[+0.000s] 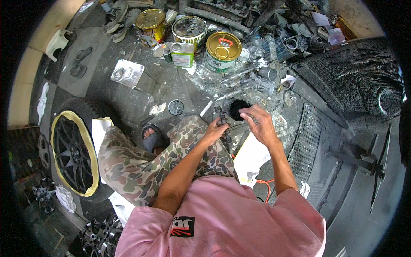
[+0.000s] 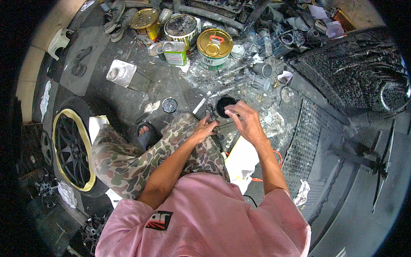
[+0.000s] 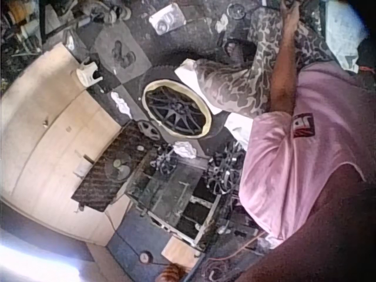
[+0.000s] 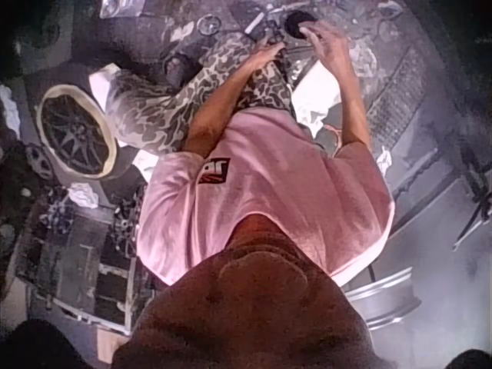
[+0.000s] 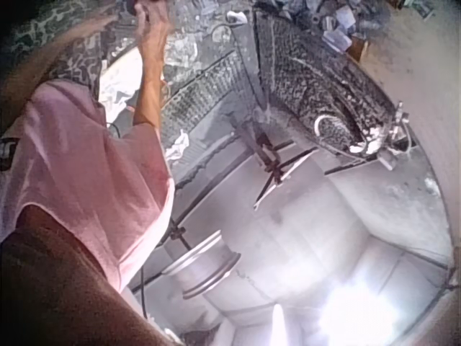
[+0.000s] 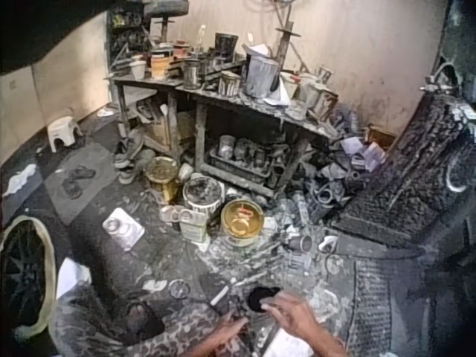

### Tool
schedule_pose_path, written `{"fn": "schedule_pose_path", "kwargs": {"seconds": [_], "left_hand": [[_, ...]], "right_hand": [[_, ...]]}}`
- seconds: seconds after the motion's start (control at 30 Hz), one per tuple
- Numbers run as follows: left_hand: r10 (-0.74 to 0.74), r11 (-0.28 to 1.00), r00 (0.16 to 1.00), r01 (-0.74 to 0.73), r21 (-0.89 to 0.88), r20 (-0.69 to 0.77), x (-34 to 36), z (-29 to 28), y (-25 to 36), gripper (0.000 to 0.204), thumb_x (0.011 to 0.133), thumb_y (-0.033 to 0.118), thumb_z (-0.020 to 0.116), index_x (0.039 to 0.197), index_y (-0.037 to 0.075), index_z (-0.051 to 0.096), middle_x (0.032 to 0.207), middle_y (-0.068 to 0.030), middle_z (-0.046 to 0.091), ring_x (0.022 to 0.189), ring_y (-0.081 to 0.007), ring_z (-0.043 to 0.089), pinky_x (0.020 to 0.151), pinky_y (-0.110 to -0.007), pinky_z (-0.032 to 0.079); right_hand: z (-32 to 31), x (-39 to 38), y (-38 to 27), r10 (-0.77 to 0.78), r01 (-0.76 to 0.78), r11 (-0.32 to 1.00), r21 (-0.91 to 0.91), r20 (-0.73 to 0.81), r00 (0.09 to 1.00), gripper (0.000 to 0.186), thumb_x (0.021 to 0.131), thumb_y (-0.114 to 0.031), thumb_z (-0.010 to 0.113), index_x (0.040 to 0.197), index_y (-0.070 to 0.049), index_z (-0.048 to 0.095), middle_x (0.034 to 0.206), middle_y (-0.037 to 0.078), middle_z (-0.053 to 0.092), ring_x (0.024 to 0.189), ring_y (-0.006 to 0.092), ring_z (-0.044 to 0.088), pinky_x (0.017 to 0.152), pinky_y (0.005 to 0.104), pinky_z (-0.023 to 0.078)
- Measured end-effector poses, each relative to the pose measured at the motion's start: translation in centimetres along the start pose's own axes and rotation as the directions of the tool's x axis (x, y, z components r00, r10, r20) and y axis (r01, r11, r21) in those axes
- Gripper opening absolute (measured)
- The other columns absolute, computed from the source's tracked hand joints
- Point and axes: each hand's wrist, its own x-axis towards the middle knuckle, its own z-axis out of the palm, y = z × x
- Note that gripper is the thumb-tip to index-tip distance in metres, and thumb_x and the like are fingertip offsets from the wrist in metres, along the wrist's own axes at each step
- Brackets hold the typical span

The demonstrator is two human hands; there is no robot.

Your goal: Preparing and spray-painting a car rim in a workshop.

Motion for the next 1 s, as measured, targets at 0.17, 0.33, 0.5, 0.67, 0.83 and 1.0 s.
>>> {"fn": "schedule_pose_path", "kwargs": {"seconds": [0.17, 0.33, 0.5, 0.67, 0.83, 1.0], "left_hand": [[-0.007, 1.0, 1.0, 0.007, 0.02, -0.004, 0.42, -0.2, -0.38, 0.098, 0.088, 0.033, 0.076, 0.156, -0.006, 0.018, 0.126, -0.0229, 0.061, 0.107, -0.0277, 0.064, 0.08, -0.036, 0.057], [0.012, 0.999, 0.999, -0.011, -0.038, 0.049, 0.91, -0.4, -0.87, 0.099, 0.087, 0.032, 0.076, 0.156, -0.006, 0.017, 0.127, -0.0233, 0.06, 0.109, -0.0281, 0.064, 0.081, -0.038, 0.057], [0.015, 0.999, 0.999, -0.013, -0.048, 0.039, 0.83, -0.19, -0.89, 0.101, 0.084, 0.032, 0.078, 0.156, -0.007, 0.019, 0.124, -0.0226, 0.061, 0.104, -0.0282, 0.064, 0.079, -0.037, 0.057], [0.005, 0.999, 1.0, -0.005, -0.04, -0.021, 0.91, -0.12, -0.92, 0.101, 0.083, 0.031, 0.079, 0.155, -0.007, 0.02, 0.121, -0.0212, 0.062, 0.101, -0.0268, 0.065, 0.077, -0.036, 0.057], [0.002, 0.997, 0.999, 0.0, -0.071, 0.032, 0.81, -0.13, -0.77, 0.099, 0.084, 0.031, 0.078, 0.155, -0.007, 0.021, 0.12, -0.0206, 0.062, 0.102, -0.0258, 0.065, 0.077, -0.036, 0.057], [0.024, 0.998, 0.999, -0.023, -0.055, 0.025, 0.29, -0.04, -0.37, 0.097, 0.085, 0.031, 0.077, 0.155, -0.008, 0.021, 0.121, -0.021, 0.062, 0.104, -0.0255, 0.065, 0.078, -0.036, 0.057]], "right_hand": [[-0.13, 0.18, -0.03, 0.045, -0.045, 0.999, -0.031, -0.021, 0.999, 0.016, 0.093, -0.013, 0.068, 0.103, 0.0, 0.072, 0.09, 0.016, 0.066, 0.082, 0.0343, 0.065, 0.075, 0.0402, 0.051], [-0.3, 0.09, -0.24, 0.033, -0.033, 0.999, 0.011, 0.034, 0.999, 0.016, 0.093, -0.013, 0.069, 0.102, 0.001, 0.071, 0.09, 0.017, 0.066, 0.083, 0.0362, 0.065, 0.076, 0.0419, 0.052], [-0.55, -0.01, -0.31, 0.011, -0.013, 0.999, -0.052, -0.034, 0.999, 0.016, 0.095, -0.012, 0.066, 0.103, 0.001, 0.071, 0.088, 0.016, 0.065, 0.08, 0.031, 0.064, 0.075, 0.0398, 0.051], [-0.33, -0.09, -0.23, 0.021, -0.022, 0.998, -0.059, -0.009, 1.0, 0.016, 0.094, -0.012, 0.067, 0.103, 0.001, 0.071, 0.088, 0.016, 0.066, 0.079, 0.0312, 0.064, 0.075, 0.0398, 0.051], [-0.32, -0.11, -0.11, 0.045, -0.045, 0.999, -0.01, 0.044, 0.998, 0.018, 0.093, -0.014, 0.068, 0.102, 0.001, 0.071, 0.09, 0.016, 0.066, 0.083, 0.0365, 0.064, 0.077, 0.0426, 0.051], [-0.07, 0.02, -0.13, 0.047, -0.047, 0.999, -0.025, 0.007, 0.999, 0.018, 0.093, -0.014, 0.068, 0.101, 0.002, 0.071, 0.092, 0.018, 0.067, 0.084, 0.0367, 0.065, 0.077, 0.0423, 0.051]]}}
